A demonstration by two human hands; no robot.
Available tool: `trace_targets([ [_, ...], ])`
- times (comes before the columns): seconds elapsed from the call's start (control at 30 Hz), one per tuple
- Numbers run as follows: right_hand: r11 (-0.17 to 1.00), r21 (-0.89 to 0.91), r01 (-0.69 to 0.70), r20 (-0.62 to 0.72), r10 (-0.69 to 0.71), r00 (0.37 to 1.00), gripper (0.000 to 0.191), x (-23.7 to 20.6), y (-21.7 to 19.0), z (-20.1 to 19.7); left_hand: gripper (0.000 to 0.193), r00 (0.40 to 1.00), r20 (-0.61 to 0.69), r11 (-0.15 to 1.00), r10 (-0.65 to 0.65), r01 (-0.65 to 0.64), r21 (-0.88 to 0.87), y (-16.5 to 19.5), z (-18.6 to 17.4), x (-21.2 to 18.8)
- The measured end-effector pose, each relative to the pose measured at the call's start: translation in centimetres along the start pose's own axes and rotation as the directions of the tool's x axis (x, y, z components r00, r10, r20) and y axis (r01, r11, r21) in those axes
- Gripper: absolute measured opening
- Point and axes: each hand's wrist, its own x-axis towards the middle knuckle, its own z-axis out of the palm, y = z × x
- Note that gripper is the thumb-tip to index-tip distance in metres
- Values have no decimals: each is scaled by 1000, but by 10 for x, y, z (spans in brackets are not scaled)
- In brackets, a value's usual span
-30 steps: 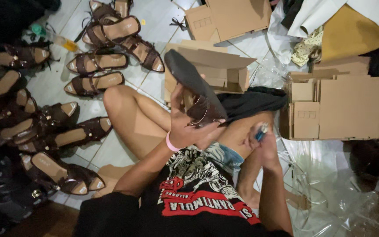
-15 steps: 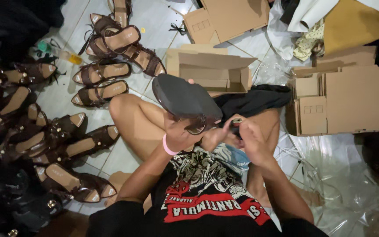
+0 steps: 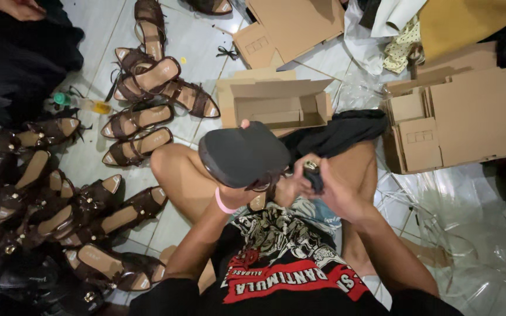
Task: The person sits on the floor and packs brown high-heeled shoes into cardboard boxes. They pick up pairs of shoes, place them into boxes, and close the boxes. The process is repeated for multiple pairs.
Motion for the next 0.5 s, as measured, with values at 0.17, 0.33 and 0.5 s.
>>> trace_targets([
  [0.17,889,-441,124,-10,-143,990,22,-3,6,9,68,999,8,999,-42,42,-18,3,-3,2],
  [0.33,876,-431,217,31,-226,974,31,-2,10,4,56,999,-38,999,-29,30,23,16,-11,12],
  [0.5,683,-676,275,-52,-417,908,34,4,12,6,58,987,-153,998,-46,53,40,28,-15,23],
])
